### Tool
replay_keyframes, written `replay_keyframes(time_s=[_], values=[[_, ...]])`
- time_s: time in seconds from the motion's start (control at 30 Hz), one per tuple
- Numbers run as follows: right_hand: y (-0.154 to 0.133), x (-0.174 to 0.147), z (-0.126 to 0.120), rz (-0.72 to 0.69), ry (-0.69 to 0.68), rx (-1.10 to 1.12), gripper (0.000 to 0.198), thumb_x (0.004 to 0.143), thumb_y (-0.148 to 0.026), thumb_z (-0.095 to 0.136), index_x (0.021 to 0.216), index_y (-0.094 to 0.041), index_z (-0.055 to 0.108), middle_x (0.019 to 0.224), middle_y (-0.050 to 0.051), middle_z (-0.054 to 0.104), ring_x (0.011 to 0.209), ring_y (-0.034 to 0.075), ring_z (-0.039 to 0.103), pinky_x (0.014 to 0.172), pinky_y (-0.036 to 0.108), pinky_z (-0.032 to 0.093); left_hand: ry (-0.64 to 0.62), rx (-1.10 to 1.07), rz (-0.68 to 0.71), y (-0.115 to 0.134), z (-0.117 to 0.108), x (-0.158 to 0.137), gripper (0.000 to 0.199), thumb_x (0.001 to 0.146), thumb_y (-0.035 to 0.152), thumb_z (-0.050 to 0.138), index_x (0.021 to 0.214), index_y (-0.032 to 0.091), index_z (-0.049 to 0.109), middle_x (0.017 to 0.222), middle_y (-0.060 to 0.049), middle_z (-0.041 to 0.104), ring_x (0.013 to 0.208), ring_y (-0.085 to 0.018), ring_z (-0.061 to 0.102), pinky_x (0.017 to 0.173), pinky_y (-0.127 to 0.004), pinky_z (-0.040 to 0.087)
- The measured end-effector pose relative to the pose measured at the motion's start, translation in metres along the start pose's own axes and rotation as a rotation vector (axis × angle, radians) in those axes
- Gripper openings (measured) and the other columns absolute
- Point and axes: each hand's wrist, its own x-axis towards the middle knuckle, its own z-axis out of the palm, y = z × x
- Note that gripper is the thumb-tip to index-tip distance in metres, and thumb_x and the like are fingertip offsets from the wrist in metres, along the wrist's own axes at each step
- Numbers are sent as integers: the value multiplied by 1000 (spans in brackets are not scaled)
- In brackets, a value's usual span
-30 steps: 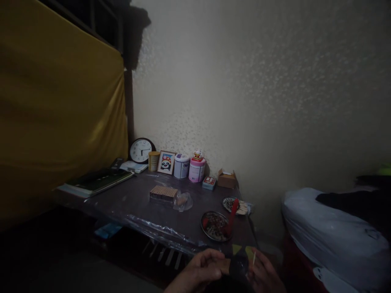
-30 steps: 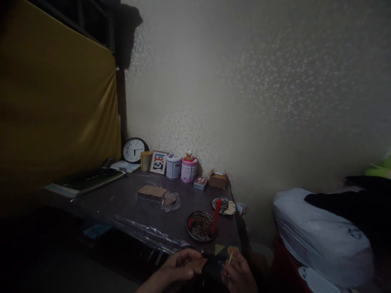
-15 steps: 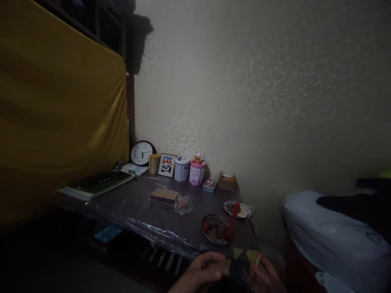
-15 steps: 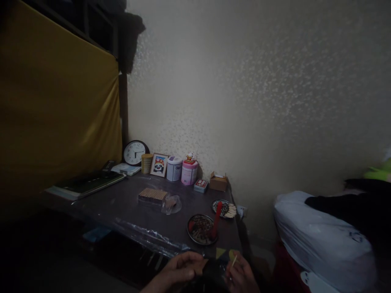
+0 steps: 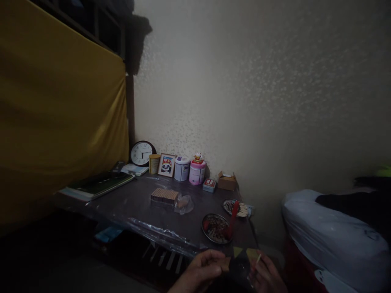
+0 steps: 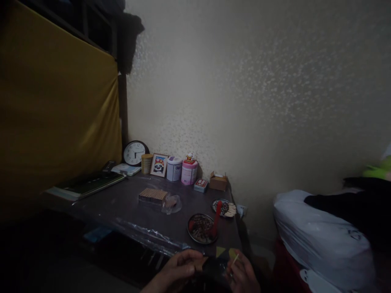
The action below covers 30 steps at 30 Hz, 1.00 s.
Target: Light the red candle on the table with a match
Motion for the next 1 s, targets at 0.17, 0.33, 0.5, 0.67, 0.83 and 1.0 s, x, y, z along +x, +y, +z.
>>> replay_keyframes(time_s=[0.17,0.33,0.5,0.67,0.83,1.0], values=[[-10,-4,2,176,-17,48,40,45,-25,81,83,-25,67,73,-1,71,68,18,69,62,29,58,-2,-18,-23,6,8,-1,36,58,21,79,93,15,69,93,-9,73,86,-20,65,82,-30,41],[0,-2,3,163,100,123,47,41,-23,81,84,-25,64,69,-4,69,63,16,68,59,26,58,24,-27,-9,8,9,-2,37,61,20,77,96,16,68,98,-9,71,91,-21,64,84,-30,41],[3,-4,3,132,201,138,43,43,-25,79,82,-25,62,71,-3,70,63,18,69,59,28,59,22,-3,12,-7,-6,11,40,56,23,81,93,16,68,94,-9,73,82,-18,65,74,-26,42],[-10,-14,7,119,194,166,41,47,-24,79,84,-25,62,77,-3,74,71,16,70,64,24,59,18,-22,-18,-9,-4,13,41,55,25,83,92,16,68,92,-9,73,85,-19,66,80,-29,42],[-11,-15,3,12,158,139,31,55,-35,75,81,-25,62,76,-2,74,73,19,71,67,29,60,-2,-41,-9,-7,-1,11,40,56,26,82,92,15,68,93,-9,74,85,-20,67,80,-30,42],[-19,-18,10,-24,202,5,34,52,-43,77,75,-23,64,72,1,74,71,20,71,64,27,59,22,-36,7,-12,-6,14,40,56,24,82,92,15,68,92,-9,74,83,-20,67,78,-29,43]])
